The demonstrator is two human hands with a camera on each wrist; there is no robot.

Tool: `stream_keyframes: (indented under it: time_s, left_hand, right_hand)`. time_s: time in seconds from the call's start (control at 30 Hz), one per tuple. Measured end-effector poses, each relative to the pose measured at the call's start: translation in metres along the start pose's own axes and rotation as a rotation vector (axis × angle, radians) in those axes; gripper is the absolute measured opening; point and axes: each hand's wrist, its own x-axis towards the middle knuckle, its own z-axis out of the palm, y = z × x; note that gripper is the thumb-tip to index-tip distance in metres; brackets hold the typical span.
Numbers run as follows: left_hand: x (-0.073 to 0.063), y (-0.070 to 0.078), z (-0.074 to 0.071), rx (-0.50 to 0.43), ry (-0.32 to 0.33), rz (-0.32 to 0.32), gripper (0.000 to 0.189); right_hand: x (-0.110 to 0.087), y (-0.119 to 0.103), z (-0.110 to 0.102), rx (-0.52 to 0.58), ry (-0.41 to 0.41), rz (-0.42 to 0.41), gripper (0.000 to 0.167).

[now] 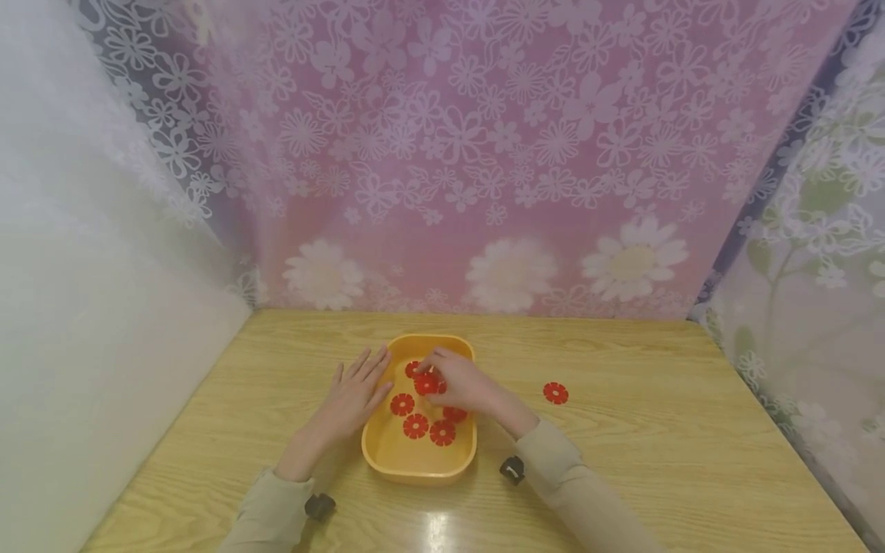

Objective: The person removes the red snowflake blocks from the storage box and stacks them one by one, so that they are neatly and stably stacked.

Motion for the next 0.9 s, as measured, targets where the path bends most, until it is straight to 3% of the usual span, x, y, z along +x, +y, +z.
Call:
stream_keyframes:
  time_s: [0.6,0.9]
  left_hand:
    - [0.0,0.001,-0.001,-0.013,-0.003,0.005,0.058]
    - [-0.002,-0.001,0.001,-0.03,0.001,0.001,0.058]
  right_hand:
    - [-0.031,0.008,-0.025,0.059,0.144,0.087,0.038]
    - [-0.062,0.036,-0.039,0.01,0.249,0.082,0.037]
